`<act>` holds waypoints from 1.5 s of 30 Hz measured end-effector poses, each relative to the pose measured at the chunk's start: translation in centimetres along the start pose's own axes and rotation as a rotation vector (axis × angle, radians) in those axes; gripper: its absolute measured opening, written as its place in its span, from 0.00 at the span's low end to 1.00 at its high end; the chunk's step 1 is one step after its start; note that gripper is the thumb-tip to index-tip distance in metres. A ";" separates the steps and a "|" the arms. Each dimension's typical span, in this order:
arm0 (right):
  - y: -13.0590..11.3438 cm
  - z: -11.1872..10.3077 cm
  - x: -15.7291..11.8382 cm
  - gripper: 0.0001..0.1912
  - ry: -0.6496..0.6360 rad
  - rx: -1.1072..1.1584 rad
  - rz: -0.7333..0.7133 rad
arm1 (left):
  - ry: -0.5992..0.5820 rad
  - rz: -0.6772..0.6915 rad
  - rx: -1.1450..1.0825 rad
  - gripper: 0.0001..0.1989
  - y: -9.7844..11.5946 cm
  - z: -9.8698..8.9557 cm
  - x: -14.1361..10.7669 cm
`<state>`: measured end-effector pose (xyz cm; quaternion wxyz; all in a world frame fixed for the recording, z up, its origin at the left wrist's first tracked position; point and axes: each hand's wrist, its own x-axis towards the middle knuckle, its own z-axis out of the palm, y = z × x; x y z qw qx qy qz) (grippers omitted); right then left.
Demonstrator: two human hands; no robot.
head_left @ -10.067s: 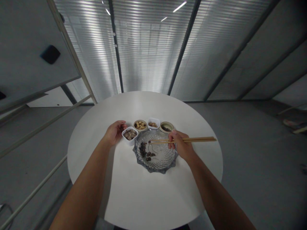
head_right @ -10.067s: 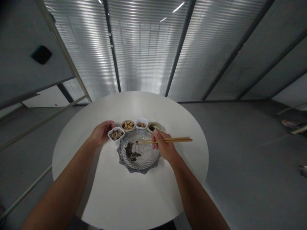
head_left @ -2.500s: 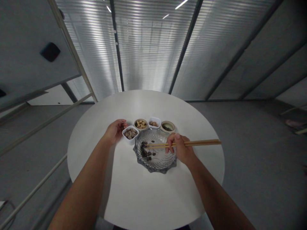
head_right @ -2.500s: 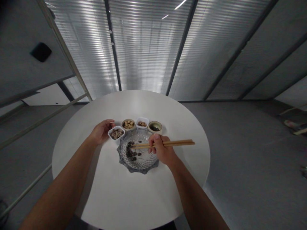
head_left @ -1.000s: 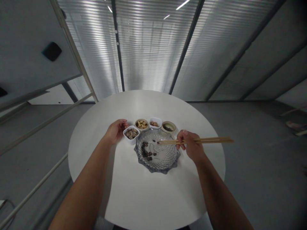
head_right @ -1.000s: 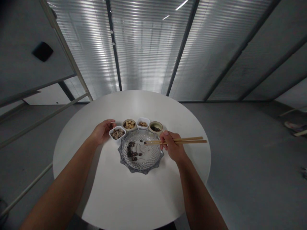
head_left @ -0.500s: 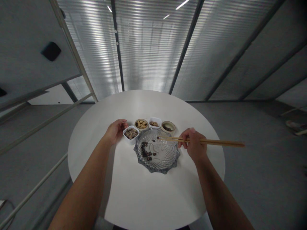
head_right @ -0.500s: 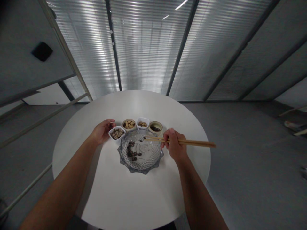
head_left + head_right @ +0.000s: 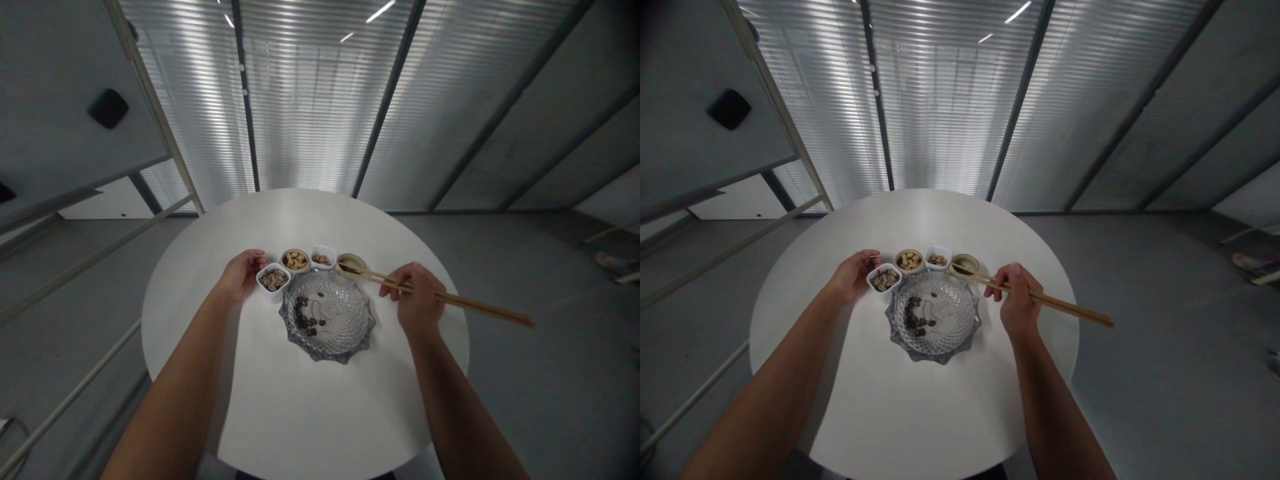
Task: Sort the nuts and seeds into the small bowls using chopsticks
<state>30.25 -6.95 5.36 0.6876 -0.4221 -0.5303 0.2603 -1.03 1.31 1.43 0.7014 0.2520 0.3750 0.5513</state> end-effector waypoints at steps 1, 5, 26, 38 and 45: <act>0.1 0.0 -0.1 0.20 -0.067 0.017 0.027 | 0.001 0.000 0.002 0.02 0.0 0.0 0.0; 0.9 0.4 -0.7 0.22 -0.285 0.035 0.106 | 0.011 -0.012 0.005 0.02 0.1 0.2 -0.1; 0.6 0.8 -1.7 0.25 -0.433 -0.273 0.083 | 0.013 -0.007 -0.003 0.02 0.1 0.2 -0.1; 0.0 0.4 0.0 0.24 0.208 -0.052 -0.096 | -0.014 0.002 0.005 0.02 -0.1 -0.2 0.1; 0.0 0.3 0.2 0.22 0.242 0.018 -0.098 | -0.014 0.005 -0.001 0.03 -0.1 -0.3 0.1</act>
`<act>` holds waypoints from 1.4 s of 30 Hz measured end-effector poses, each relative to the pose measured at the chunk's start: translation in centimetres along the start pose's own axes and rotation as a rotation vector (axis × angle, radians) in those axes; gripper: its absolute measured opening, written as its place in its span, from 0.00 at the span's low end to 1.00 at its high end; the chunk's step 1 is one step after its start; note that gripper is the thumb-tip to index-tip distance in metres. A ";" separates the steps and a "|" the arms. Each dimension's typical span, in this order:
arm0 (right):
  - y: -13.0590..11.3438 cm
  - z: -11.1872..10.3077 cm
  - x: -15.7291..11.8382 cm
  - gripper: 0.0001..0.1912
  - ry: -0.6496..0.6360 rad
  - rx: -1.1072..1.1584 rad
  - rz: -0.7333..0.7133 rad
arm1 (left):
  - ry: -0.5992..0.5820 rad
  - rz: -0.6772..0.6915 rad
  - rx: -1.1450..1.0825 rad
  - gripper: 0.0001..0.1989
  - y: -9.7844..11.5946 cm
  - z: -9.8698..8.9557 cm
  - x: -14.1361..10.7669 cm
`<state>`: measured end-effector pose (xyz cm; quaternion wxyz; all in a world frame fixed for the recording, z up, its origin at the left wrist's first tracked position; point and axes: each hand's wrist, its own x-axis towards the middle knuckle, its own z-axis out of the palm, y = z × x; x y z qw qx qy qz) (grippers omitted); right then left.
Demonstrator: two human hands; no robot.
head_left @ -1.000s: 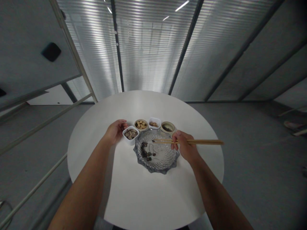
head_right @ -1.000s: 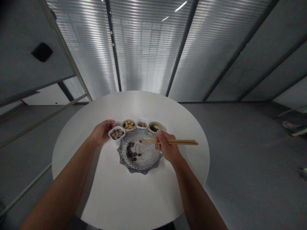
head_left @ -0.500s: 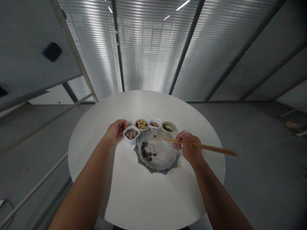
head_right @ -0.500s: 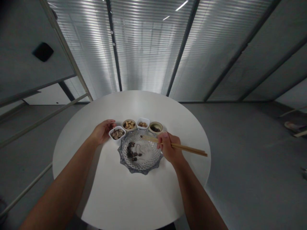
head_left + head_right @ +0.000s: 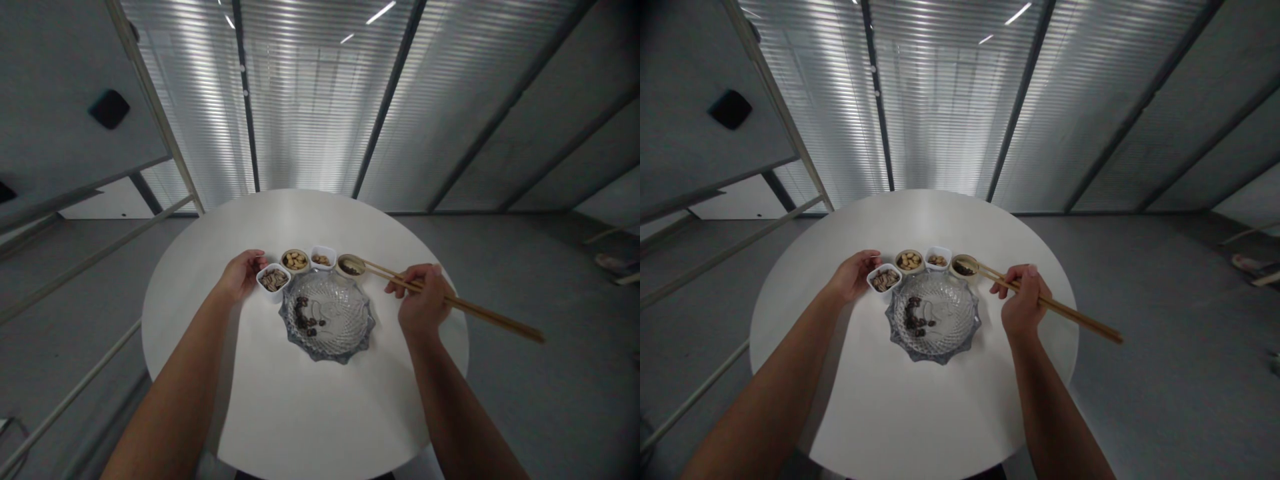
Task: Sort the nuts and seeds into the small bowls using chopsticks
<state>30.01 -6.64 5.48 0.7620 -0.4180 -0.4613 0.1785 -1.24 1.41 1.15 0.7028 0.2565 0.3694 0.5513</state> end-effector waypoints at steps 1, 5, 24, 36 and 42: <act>0.0 0.0 -0.1 0.22 -0.037 0.015 0.022 | -0.001 -0.001 -0.002 0.03 0.0 0.0 0.0; -0.1 0.3 -0.6 0.17 -0.275 0.058 0.161 | -0.006 0.004 -0.007 0.03 0.1 0.1 -0.1; 0.1 1.1 -2.5 0.21 -0.785 -0.215 0.256 | -0.010 -0.017 -0.014 0.02 0.4 0.5 -0.3; 0.1 1.2 -2.7 0.22 -0.754 -0.265 0.229 | 0.004 -0.030 -0.022 0.02 0.4 0.6 -0.4; 0.0 0.9 -2.7 0.23 -0.662 -0.231 0.190 | 0.022 -0.014 -0.022 0.02 0.4 0.7 -0.5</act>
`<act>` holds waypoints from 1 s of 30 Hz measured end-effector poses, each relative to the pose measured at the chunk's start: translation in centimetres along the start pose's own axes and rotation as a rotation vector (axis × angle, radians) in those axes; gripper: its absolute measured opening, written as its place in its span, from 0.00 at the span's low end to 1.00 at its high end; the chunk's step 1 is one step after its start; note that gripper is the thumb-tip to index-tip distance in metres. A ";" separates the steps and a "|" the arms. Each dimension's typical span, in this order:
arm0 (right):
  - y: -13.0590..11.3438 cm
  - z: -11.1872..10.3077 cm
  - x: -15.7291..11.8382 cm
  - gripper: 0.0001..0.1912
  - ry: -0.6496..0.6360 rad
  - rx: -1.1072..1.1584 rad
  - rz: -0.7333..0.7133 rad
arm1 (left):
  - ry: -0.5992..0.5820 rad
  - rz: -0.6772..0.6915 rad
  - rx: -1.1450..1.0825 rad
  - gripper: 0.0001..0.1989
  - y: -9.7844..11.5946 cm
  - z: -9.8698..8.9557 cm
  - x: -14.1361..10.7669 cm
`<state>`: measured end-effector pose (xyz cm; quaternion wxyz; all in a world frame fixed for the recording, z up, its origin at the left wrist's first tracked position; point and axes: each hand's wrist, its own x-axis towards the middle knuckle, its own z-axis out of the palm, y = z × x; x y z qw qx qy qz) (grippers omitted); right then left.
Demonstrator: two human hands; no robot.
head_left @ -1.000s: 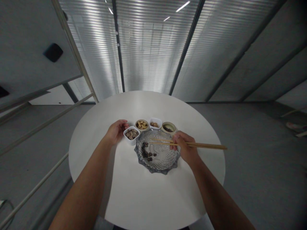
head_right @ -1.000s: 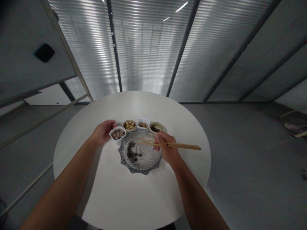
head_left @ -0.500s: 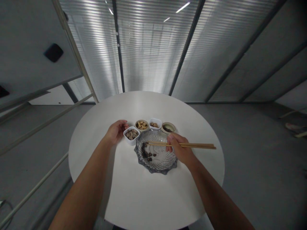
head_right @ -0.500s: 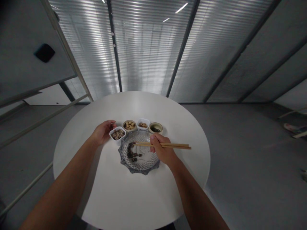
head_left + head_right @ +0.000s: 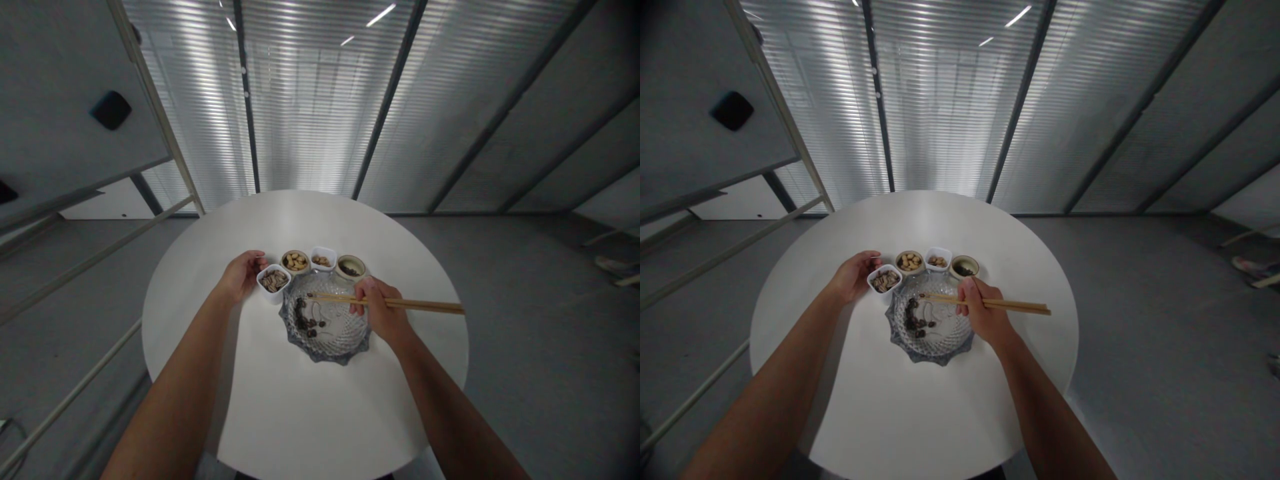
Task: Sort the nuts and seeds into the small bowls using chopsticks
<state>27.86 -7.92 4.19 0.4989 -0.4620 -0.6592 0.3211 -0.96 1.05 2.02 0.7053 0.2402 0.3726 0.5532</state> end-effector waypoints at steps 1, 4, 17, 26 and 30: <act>-0.1 -0.1 0.0 0.22 0.042 0.019 -0.011 | 0.007 0.004 0.000 0.02 0.0 0.0 0.0; -0.3 -0.8 0.5 0.22 0.205 0.073 -0.052 | -0.004 0.005 0.003 0.02 -0.1 -0.3 0.2; 0.3 -3.3 1.8 0.18 0.585 0.226 -0.163 | 0.016 -0.012 0.005 0.02 -0.1 -0.7 0.3; -0.1 -1.2 0.7 0.18 0.120 0.291 0.025 | -0.021 0.002 0.005 0.02 -0.2 -0.8 0.5; -0.3 -0.1 0.2 0.21 -0.047 0.184 0.053 | -0.020 0.003 0.006 0.02 -0.3 -0.7 0.5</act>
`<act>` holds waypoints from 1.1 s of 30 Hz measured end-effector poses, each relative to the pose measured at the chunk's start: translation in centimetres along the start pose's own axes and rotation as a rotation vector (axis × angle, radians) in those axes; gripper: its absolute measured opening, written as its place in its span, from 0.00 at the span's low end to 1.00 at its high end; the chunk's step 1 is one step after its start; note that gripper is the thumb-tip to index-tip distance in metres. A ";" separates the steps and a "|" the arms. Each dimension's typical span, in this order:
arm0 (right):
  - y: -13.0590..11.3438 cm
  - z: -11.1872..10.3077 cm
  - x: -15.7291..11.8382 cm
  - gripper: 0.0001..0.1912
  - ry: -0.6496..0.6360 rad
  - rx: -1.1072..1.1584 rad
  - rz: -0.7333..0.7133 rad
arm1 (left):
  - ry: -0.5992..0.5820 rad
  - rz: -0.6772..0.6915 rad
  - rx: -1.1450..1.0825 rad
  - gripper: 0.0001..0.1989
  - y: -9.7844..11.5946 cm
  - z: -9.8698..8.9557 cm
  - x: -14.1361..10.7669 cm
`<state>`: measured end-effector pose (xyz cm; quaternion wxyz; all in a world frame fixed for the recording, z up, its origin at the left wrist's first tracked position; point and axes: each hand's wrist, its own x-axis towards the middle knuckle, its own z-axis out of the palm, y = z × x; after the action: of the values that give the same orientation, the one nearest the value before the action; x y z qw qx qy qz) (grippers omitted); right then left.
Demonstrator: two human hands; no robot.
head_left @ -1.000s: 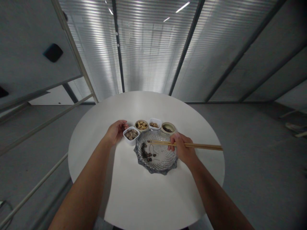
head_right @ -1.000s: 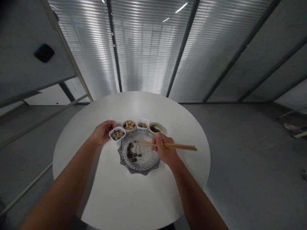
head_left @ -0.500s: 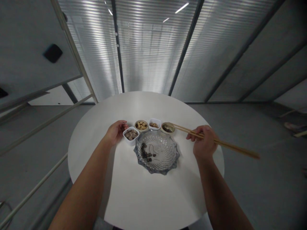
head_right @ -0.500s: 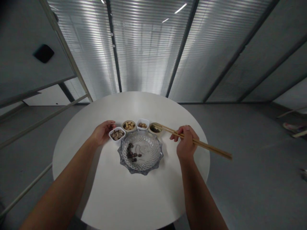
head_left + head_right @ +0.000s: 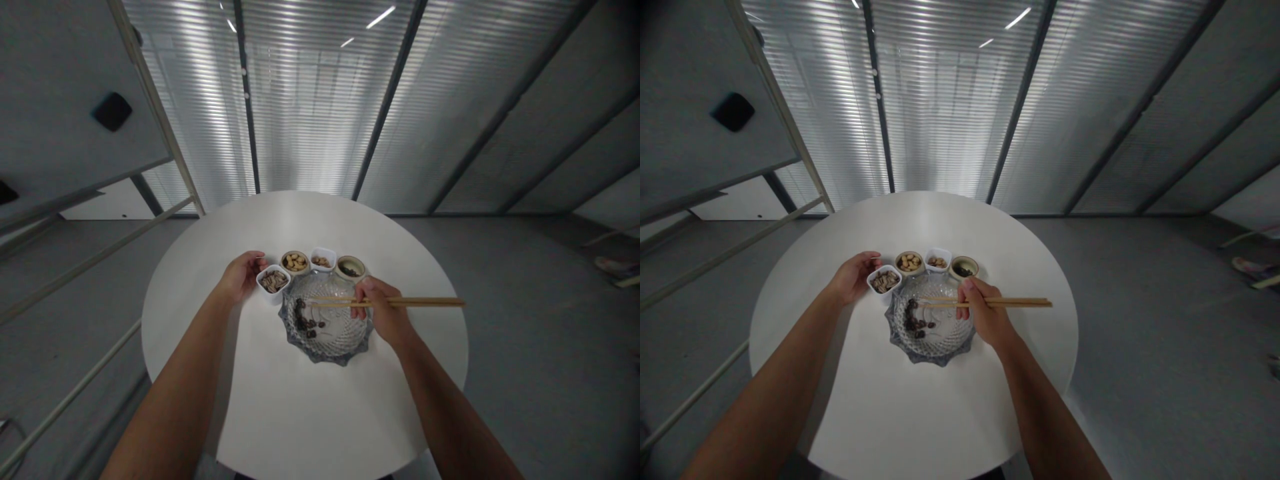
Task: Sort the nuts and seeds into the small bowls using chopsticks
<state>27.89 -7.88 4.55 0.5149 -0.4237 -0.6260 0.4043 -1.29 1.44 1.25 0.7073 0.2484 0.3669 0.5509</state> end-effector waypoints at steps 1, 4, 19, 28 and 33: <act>-0.1 0.2 -0.1 0.21 -0.029 -0.025 0.008 | -0.006 0.002 0.001 0.02 0.0 0.0 0.0; -0.4 0.4 -0.3 0.22 -0.090 -0.099 0.021 | -0.019 -0.002 0.008 0.02 0.0 0.0 0.1; 0.5 0.9 -0.6 0.21 -0.129 -0.238 -0.005 | 0.024 -0.003 0.016 0.03 -0.2 0.0 0.2; -0.1 0.4 -0.6 0.23 -0.013 -0.277 -0.110 | 0.006 0.011 0.010 0.03 -0.1 -0.1 0.3; -0.3 -0.3 0.0 0.21 0.284 -0.069 -0.228 | 0.004 -0.002 0.006 0.02 0.0 0.1 0.1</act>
<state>28.20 -7.97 4.86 0.6256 -0.4204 -0.6045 0.2577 -1.16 1.51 1.27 0.7062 0.2490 0.3703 0.5497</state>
